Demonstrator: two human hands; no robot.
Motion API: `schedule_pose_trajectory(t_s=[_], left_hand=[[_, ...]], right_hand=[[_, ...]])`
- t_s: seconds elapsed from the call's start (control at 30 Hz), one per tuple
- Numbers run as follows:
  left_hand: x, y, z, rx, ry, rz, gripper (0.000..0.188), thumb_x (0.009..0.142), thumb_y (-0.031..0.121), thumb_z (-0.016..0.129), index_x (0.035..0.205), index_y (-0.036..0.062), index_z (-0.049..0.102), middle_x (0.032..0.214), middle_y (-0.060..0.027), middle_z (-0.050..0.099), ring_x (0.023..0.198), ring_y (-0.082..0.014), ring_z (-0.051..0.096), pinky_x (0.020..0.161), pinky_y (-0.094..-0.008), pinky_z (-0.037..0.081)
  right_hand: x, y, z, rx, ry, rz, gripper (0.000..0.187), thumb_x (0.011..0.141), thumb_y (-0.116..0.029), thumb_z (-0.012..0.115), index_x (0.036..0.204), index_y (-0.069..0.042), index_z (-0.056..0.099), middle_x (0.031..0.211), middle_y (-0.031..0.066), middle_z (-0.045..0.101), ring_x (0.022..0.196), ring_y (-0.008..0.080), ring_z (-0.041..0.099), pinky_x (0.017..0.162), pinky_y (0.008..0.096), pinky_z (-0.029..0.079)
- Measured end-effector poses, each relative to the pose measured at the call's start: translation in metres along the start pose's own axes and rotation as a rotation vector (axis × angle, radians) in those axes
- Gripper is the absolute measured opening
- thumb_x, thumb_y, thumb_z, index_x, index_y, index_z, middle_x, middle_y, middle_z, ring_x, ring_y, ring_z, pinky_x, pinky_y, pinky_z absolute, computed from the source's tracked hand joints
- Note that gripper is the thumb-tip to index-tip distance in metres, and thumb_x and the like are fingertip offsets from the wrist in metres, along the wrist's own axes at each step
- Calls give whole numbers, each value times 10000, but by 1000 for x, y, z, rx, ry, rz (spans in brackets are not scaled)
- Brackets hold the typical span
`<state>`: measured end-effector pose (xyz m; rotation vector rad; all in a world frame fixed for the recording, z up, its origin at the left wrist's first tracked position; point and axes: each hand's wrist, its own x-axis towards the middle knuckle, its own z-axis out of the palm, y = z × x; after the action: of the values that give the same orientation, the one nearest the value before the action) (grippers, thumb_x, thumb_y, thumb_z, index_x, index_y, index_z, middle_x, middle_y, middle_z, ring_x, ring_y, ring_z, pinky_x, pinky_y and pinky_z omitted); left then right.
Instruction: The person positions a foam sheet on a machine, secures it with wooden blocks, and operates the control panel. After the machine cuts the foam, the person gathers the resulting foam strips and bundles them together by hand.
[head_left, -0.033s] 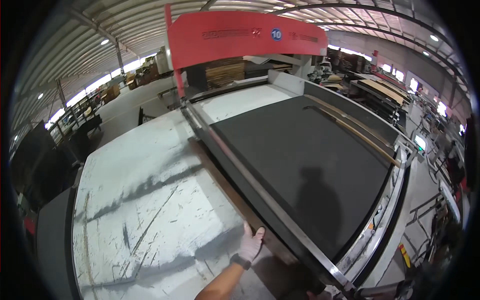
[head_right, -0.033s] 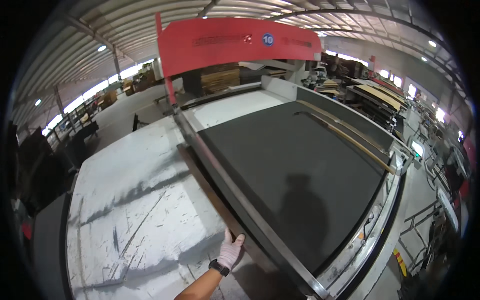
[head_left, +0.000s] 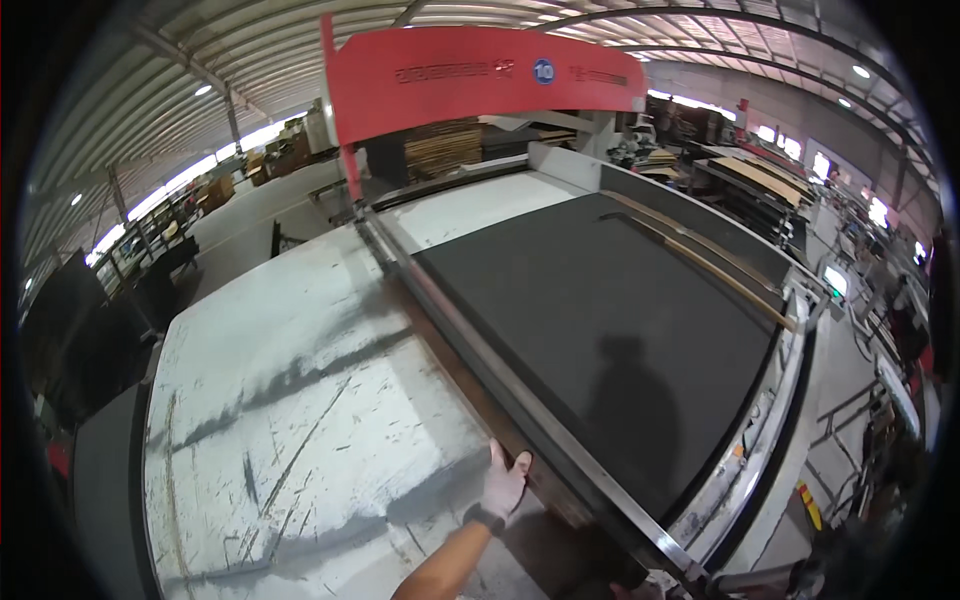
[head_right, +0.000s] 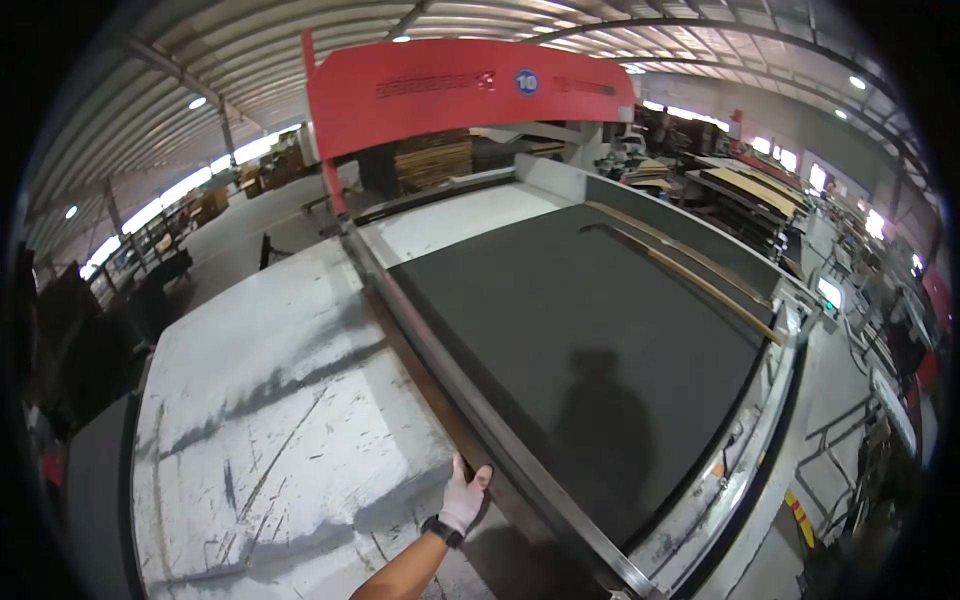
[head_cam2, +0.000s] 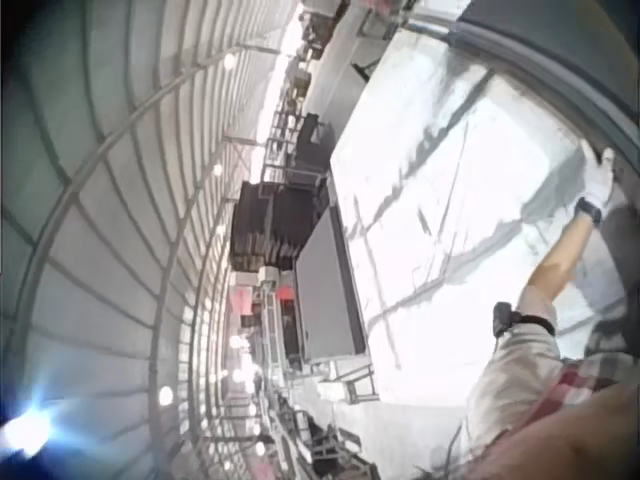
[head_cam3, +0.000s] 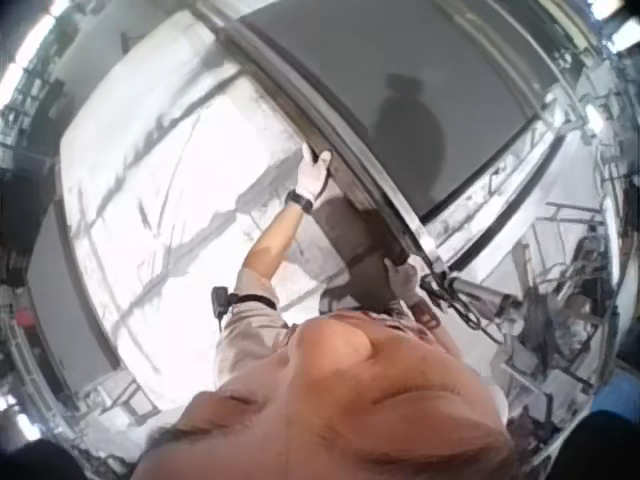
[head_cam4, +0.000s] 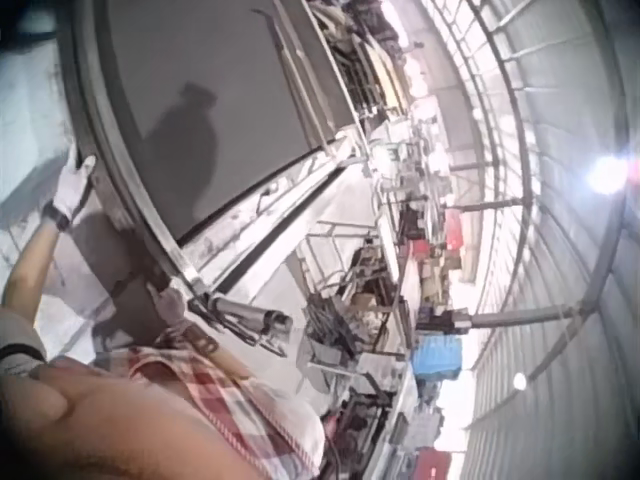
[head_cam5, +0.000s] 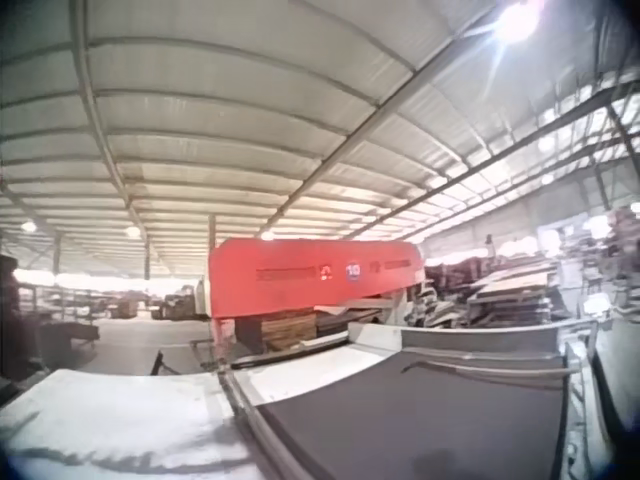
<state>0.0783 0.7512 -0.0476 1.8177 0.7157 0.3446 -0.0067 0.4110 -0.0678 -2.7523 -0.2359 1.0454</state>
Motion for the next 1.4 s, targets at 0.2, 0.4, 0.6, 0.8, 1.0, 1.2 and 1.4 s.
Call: schedule_pose_trajectory(t_s=[0.2,0.4,0.6,0.8,1.0,1.2,1.4], left_hand=[[-3,29,8,77,134,98,721,933,337,493,1441,-24,132,1422,-293,314,1305,-375,362,1077,-359,299],[-146,16,103,-516,147,153,665,991,438,308,1416,-64,212,1443,-230,304,1326,-254,300,1094,-297,230],[-177,71,159,-981,-130,-268,963,858,740,277,1435,-28,210,1487,-125,270,1342,-225,295,1103,-325,235],[-204,47,110,-758,-203,-247,463,925,464,481,625,114,444,584,-16,431,497,-179,386,495,-297,338],[-410,-4,162,148,-1049,213,197,902,135,478,1031,19,571,973,-59,622,840,-205,598,750,-284,483],[-466,173,333,616,-1202,93,394,956,317,374,1281,106,444,1224,-190,533,1123,-334,526,953,-389,412],[-373,270,497,186,-885,525,484,915,313,510,1311,44,441,1305,-199,491,1221,-333,467,1026,-381,370]], right_hand=[[-34,-27,-41,34,106,-145,403,887,-362,552,1116,-32,582,1012,133,622,937,204,594,813,330,469],[-44,-9,9,-89,-161,-599,505,914,-447,495,1121,10,551,1101,194,587,969,271,591,802,362,471],[-5,72,122,-230,441,-1160,488,917,-420,489,1150,5,544,1172,197,565,974,280,585,756,364,485],[-64,227,34,407,-572,-1163,383,938,-307,514,1227,-60,547,1184,159,575,1149,277,519,978,355,398],[-91,437,-70,395,-91,-188,407,883,-303,584,1133,18,607,1003,164,668,925,235,643,828,334,494],[-43,594,-124,850,23,34,366,874,-253,583,1099,36,612,941,115,684,841,197,635,762,307,501],[53,577,-245,792,36,-252,426,885,-275,591,1202,9,572,1092,125,654,1018,195,599,905,294,453]])
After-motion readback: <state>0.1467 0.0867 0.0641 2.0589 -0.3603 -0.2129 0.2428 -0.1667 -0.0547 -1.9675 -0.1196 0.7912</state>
